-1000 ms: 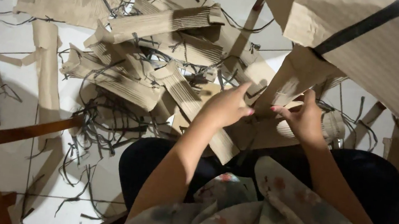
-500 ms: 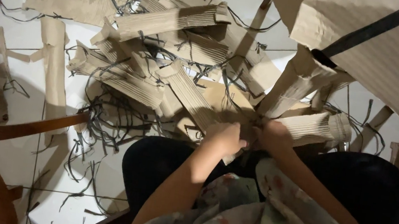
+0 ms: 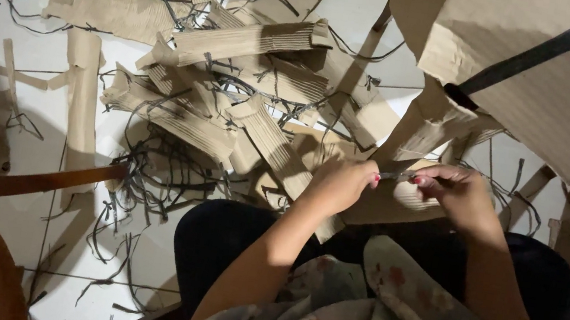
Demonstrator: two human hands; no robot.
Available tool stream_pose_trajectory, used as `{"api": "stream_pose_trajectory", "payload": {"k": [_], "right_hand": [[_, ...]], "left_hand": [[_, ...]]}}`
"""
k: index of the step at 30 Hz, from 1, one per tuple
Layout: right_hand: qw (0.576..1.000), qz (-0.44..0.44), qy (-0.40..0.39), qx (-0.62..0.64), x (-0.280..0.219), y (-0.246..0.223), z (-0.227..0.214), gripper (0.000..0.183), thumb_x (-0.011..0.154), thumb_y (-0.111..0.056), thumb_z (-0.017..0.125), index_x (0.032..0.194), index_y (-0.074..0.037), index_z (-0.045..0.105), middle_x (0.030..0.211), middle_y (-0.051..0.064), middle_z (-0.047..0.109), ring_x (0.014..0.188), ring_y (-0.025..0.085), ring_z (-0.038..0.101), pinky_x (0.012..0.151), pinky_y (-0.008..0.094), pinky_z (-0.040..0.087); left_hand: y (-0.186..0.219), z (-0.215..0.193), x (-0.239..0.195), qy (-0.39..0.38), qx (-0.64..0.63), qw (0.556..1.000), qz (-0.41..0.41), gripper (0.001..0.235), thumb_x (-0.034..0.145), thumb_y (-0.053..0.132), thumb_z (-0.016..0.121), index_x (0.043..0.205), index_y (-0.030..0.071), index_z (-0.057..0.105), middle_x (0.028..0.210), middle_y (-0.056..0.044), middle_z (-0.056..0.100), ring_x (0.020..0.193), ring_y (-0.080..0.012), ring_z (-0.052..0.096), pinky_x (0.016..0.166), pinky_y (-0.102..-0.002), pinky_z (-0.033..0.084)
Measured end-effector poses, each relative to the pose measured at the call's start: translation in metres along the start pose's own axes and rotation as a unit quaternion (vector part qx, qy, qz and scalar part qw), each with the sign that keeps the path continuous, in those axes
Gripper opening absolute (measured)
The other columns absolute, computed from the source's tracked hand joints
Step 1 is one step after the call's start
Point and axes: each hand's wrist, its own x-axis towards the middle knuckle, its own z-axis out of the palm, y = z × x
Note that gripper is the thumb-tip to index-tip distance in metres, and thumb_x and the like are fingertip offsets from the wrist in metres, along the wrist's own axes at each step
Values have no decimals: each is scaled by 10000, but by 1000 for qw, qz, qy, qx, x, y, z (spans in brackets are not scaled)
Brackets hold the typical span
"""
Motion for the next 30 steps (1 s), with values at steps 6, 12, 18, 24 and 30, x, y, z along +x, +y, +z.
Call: {"api": "stream_pose_trajectory", "payload": {"k": [6,12,18,24,30], "right_hand": [[999,-35,16,24,-16,-30,16,129,868,-39,800,994,-35,827,848,227,772,835,232,680,792,375,527],[999,-13,32,2,-23,-8,-7,135,913,-110,802,1024,-35,820,899,210,766,918,208,627,861,417,508],[967,-12,-184,-175,-20,-15,-24,549,870,-230,728,1408,-190,628,910,33,806,635,131,685,586,262,556],[992,-3,-118,51,-19,-23,6,306,891,-39,732,1193,-9,774,961,78,800,767,132,654,702,256,528],[955,37,-36,-293,-45,-33,-56,177,881,-155,702,1028,-119,793,817,55,806,619,212,693,651,339,557]], "left_hand": [[-7,9,8,44,-50,997,-24,242,1047,327,471,936,189,636,890,-120,740,884,-412,733,807,-533,578],[-6,-8,3,157,-32,984,73,317,1040,424,500,882,178,620,820,-92,634,831,-374,701,704,-487,582],[-3,16,10,148,15,985,86,239,1016,315,568,931,113,663,762,-23,670,558,-184,586,495,-324,474],[16,18,1,198,35,973,116,109,967,243,649,928,142,665,589,-29,656,461,-205,623,421,-356,449],[-1,17,10,-36,77,996,-12,416,1047,500,421,1092,146,636,886,-36,685,636,-168,627,603,-314,484]]}}
